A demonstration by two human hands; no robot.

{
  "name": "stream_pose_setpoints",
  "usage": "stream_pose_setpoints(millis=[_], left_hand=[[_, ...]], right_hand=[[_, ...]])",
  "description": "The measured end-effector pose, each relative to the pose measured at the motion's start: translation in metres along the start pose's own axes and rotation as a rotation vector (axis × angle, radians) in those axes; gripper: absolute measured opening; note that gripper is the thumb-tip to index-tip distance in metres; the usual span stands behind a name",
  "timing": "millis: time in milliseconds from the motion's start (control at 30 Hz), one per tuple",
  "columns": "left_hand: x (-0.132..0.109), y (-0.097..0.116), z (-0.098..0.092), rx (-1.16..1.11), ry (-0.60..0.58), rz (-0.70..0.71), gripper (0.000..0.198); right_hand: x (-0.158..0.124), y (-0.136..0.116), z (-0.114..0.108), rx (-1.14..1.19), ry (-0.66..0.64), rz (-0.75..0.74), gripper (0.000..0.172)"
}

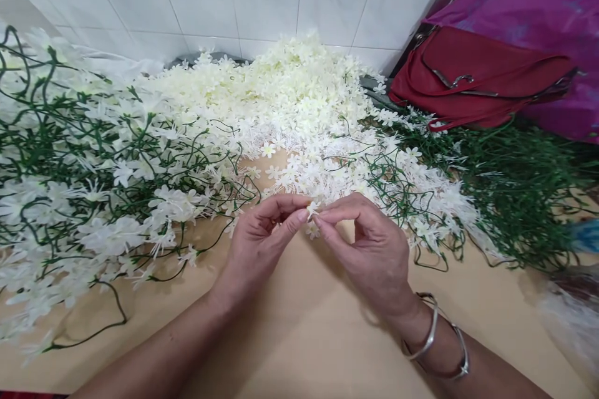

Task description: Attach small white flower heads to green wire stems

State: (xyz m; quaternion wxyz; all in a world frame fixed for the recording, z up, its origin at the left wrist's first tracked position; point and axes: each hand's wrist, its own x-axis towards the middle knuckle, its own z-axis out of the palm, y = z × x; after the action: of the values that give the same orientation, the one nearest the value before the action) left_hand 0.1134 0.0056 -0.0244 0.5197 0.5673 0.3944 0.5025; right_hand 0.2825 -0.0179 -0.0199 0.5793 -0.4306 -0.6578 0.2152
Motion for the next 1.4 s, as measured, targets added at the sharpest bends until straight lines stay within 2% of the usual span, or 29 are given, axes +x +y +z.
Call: stream_pose_setpoints(millis=[133, 233, 300, 367, 433, 500, 600, 667, 700, 767, 900, 1033, 1167, 1267, 1333, 1400], left_hand=[[-0.004, -0.004, 0.001, 0.267, 0.02, 0.229, 0.011], [-0.006, -0.005, 0.002, 0.445, 0.023, 0.394, 0.013], [-0.007, -0.005, 0.003, 0.516, 0.018, 0.477, 0.015], [-0.008, -0.005, 0.004, 0.547, 0.001, 0.529, 0.018], [-0.008, -0.004, 0.003, 0.533, -0.01, 0.517, 0.018], [-0.005, -0.002, -0.001, 0.496, 0.004, 0.434, 0.023], [0.005, 0.003, -0.016, 0.474, 0.137, 0.357, 0.032], [0.014, 0.006, -0.031, 0.557, 0.258, 0.409, 0.025], [0.018, 0.008, -0.038, 0.638, 0.256, 0.429, 0.019], [0.024, 0.01, -0.051, 0.763, 0.118, 0.47, 0.015], [0.024, 0.011, -0.063, 0.929, -0.287, 0.526, 0.027], [0.019, 0.01, -0.063, 1.051, -0.492, 0.49, 0.024], [0.017, 0.013, -0.053, 1.072, -0.574, 0.481, 0.021], [0.018, 0.013, -0.044, 1.112, -0.579, 0.475, 0.022], [0.019, 0.012, -0.04, 1.083, -0.539, 0.47, 0.019], [0.019, 0.011, -0.039, 0.941, -0.401, 0.45, 0.015]], right_hand=[[-0.002, -0.003, 0.001, -0.09, 0.021, 0.008, 0.02], [-0.003, -0.002, 0.001, -0.035, 0.034, 0.166, 0.016], [-0.002, -0.001, 0.0, 0.037, 0.033, 0.28, 0.027], [0.001, 0.001, -0.002, 0.055, 0.012, 0.315, 0.033], [0.004, 0.004, -0.005, 0.046, -0.013, 0.284, 0.021], [0.008, 0.007, -0.007, 0.08, -0.002, 0.241, 0.011], [0.011, 0.013, -0.009, 0.184, 0.073, 0.23, 0.008], [0.012, 0.017, -0.01, 0.229, 0.098, 0.258, 0.008], [0.012, 0.02, -0.01, 0.24, 0.099, 0.274, 0.009], [0.012, 0.023, -0.01, 0.242, 0.095, 0.309, 0.009], [0.013, 0.029, -0.012, 0.19, 0.107, 0.327, 0.013], [0.014, 0.032, -0.014, 0.128, 0.091, 0.297, 0.012], [0.013, 0.032, -0.014, 0.132, 0.074, 0.306, 0.008], [0.013, 0.032, -0.013, 0.144, 0.075, 0.319, 0.008], [0.013, 0.03, -0.013, 0.146, 0.081, 0.318, 0.009], [0.013, 0.027, -0.013, 0.144, 0.079, 0.305, 0.008]])
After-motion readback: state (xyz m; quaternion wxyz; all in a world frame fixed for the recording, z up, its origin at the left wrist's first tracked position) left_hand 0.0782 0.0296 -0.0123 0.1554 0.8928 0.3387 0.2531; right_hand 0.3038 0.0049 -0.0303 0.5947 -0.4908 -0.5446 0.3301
